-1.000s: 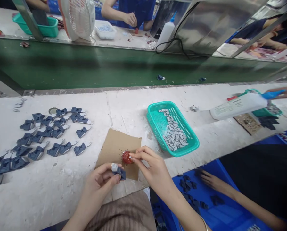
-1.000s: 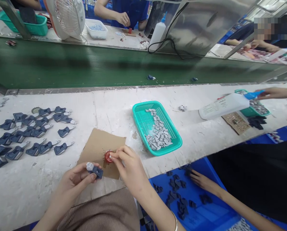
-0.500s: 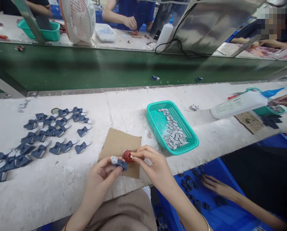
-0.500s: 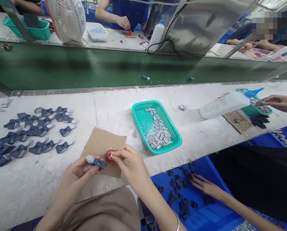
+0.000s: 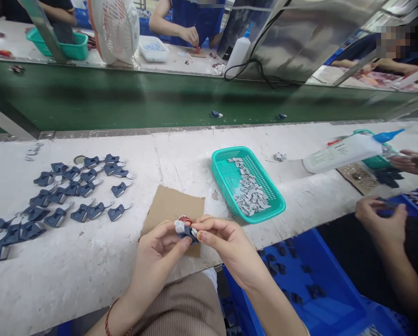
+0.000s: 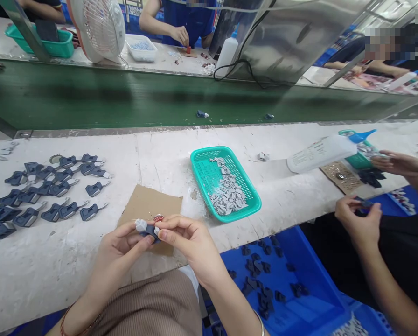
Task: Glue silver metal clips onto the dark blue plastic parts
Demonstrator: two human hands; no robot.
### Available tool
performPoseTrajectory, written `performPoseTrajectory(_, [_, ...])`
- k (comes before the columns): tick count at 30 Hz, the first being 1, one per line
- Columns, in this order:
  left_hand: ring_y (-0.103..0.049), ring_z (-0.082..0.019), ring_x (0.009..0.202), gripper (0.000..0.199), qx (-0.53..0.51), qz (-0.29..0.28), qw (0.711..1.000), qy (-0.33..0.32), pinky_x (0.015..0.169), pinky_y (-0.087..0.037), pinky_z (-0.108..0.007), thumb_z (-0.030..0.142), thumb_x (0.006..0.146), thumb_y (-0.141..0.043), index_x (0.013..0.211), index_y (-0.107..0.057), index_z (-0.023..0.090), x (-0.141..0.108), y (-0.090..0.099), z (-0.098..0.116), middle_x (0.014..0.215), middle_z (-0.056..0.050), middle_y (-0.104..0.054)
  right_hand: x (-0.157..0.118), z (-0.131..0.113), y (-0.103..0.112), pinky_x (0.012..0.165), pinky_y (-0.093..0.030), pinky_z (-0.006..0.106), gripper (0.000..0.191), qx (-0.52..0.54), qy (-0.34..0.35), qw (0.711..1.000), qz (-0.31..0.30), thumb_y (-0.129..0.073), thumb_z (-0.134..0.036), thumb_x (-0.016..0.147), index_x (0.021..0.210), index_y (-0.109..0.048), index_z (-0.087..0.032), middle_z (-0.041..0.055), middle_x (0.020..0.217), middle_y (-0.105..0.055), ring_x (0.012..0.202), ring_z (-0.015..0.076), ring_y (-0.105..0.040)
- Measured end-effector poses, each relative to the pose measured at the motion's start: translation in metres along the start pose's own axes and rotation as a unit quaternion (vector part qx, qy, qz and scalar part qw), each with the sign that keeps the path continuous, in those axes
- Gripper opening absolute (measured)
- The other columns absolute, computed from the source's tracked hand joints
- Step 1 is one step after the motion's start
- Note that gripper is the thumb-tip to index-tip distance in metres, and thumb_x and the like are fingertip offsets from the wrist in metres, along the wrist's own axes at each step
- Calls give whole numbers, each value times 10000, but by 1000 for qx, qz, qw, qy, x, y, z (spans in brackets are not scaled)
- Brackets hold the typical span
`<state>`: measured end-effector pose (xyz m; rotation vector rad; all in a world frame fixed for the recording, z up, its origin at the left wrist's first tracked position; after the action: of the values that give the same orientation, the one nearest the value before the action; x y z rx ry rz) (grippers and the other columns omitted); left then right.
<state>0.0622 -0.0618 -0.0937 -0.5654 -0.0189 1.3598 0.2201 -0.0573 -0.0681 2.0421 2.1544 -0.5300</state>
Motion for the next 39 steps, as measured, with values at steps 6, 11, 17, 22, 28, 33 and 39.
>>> performPoseTrajectory(6, [-732, -207, 945, 173, 35, 7, 999, -20, 844, -593, -259, 249, 804, -727, 964, -768, 197, -1, 0, 1, 1017, -51, -762, -2, 1, -2, 895, -548, 319, 95, -30, 39, 999, 2, -813, -313, 733, 811, -796, -261, 24, 898, -707, 922, 168, -675])
performPoseTrajectory(11, [-684, -259, 1101, 191, 52, -5, 998, -26, 956, -558, -335, 283, 823, -705, 978, -779, 201, 0, 0, -3, 1170, -80, -738, -3, 1, 2, 821, -561, 309, 163, -41, 27, 999, -4, -825, -352, 712, 830, -797, -243, 37, 899, -698, 893, 174, -670])
performPoseTrajectory(17, [-607, -258, 1234, 349, 34, -12, 999, -2, 1041, -499, -362, 321, 858, -672, 1192, -709, 229, -2, -1, -9, 1281, -79, -691, -3, 10, 0, 754, -574, 294, 152, -18, 17, 999, 29, -821, -353, 712, 774, -767, -225, 31, 838, -741, 789, 165, -694])
performPoseTrajectory(22, [-655, -283, 1163, 516, -26, 0, 999, 31, 968, -553, -370, 294, 760, -780, 1251, -662, 187, -1, -3, -17, 1257, -125, -699, -6, 20, -9, 870, -561, 358, 163, -54, 51, 995, 73, -779, -375, 762, 800, -760, -217, 68, 897, -767, 914, 221, -717])
performPoseTrajectory(28, [-712, -258, 1029, 499, 46, 45, 998, 18, 896, -575, -346, 346, 757, -770, 1208, -670, 158, 7, 18, -7, 1076, -112, -767, -8, 21, -7, 828, -581, 323, 162, -54, 82, 995, 11, -701, -368, 840, 902, -773, -236, 64, 926, -766, 894, 201, -721])
performPoseTrajectory(33, [-718, -213, 887, 398, 309, 108, 941, -81, 778, -562, -301, 372, 852, -639, 1187, -609, 159, 18, 55, 14, 1047, -101, -759, -8, 25, 14, 639, -572, 258, 189, -120, 144, 976, 111, -649, -371, 872, 887, -774, -232, 49, 779, -720, 717, 171, -674])
performPoseTrajectory(39, [-708, -254, 721, 231, 629, 84, 750, -188, 618, -536, -341, 377, 930, -455, 1040, -564, 206, 45, 83, 32, 940, -103, -742, -6, 36, 39, 590, -577, 278, 256, -148, 174, 956, 184, -653, -448, 849, 849, -762, -216, 60, 728, -696, 634, 183, -645])
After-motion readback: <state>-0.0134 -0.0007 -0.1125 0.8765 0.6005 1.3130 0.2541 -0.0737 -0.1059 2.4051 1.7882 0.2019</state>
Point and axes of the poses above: each hand's wrist, its own x-axis towards the middle knuckle, its own y-axis out of the back of the hand, z = x × y, the point moved 1 cm from there along x, towards the middle knuckle
